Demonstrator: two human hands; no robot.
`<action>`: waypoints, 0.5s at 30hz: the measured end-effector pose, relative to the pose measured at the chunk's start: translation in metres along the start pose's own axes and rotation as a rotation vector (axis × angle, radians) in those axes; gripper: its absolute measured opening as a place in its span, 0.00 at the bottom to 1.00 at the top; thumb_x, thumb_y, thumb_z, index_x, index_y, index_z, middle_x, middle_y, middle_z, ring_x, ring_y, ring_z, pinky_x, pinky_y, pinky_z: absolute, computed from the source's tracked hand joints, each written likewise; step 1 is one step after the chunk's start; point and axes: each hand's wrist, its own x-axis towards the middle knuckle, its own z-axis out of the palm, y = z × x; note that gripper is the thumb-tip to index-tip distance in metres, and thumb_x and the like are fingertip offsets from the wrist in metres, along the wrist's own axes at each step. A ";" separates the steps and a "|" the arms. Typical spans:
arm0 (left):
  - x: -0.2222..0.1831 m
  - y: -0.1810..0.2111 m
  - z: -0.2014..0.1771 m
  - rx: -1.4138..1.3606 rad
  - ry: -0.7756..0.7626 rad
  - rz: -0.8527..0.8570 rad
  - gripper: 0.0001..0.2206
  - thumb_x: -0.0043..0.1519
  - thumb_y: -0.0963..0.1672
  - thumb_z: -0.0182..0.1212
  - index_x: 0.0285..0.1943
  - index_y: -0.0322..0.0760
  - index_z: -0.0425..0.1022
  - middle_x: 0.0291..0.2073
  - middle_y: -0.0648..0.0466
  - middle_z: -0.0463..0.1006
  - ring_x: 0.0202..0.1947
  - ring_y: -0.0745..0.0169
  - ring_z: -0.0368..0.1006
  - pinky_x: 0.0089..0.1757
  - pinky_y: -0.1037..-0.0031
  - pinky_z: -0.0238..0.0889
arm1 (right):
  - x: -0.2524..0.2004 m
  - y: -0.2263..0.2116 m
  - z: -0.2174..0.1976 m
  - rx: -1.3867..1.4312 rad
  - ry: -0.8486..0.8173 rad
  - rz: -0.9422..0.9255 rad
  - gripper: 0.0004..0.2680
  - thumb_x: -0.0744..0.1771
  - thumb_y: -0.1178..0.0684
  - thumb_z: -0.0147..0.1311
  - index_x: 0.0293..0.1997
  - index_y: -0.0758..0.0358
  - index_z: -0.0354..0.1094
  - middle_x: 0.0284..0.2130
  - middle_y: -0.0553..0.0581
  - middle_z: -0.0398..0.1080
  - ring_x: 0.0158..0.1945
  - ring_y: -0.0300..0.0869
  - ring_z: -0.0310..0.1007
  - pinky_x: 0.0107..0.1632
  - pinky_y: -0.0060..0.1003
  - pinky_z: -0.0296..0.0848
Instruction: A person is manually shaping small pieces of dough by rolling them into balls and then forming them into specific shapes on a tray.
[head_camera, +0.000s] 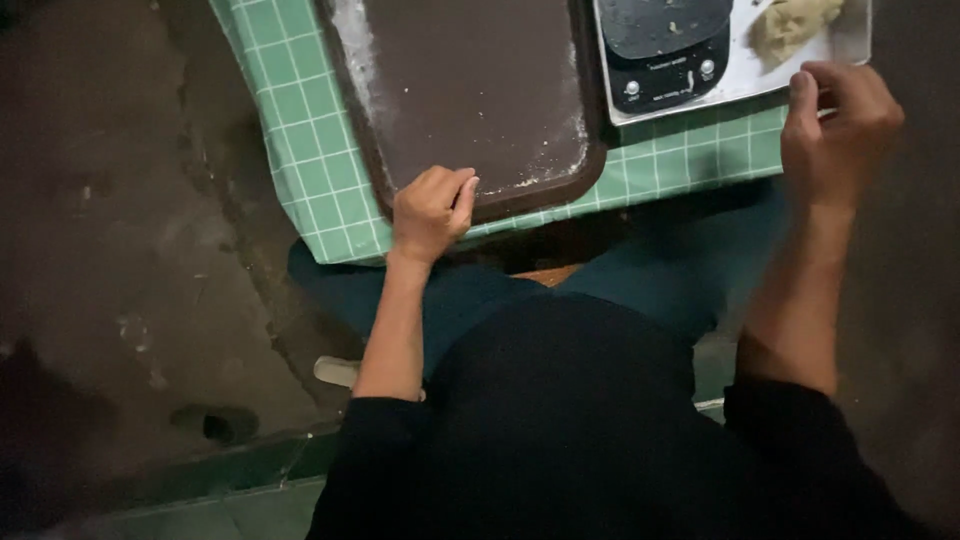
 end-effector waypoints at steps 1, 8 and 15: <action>-0.002 0.000 0.001 0.006 0.003 0.013 0.03 0.67 0.41 0.64 0.44 0.39 0.83 0.31 0.54 0.80 0.30 0.58 0.76 0.29 0.71 0.67 | -0.001 0.008 0.002 0.025 -0.006 -0.010 0.01 0.76 0.69 0.64 0.51 0.78 0.82 0.42 0.68 0.79 0.37 0.49 0.77 0.37 0.36 0.74; 0.002 0.004 -0.005 0.014 0.012 0.064 0.02 0.66 0.39 0.65 0.43 0.35 0.82 0.30 0.53 0.80 0.28 0.59 0.75 0.30 0.73 0.67 | 0.006 0.042 0.033 -0.397 -0.127 -0.084 0.05 0.74 0.53 0.71 0.54 0.56 0.83 0.46 0.56 0.78 0.41 0.44 0.81 0.36 0.34 0.78; 0.000 0.001 -0.002 0.046 0.022 0.039 0.01 0.66 0.39 0.65 0.43 0.37 0.81 0.29 0.54 0.78 0.28 0.59 0.74 0.30 0.71 0.66 | 0.045 0.036 0.061 -0.742 -0.411 -0.252 0.12 0.72 0.46 0.61 0.63 0.51 0.71 0.49 0.54 0.70 0.37 0.39 0.73 0.32 0.31 0.74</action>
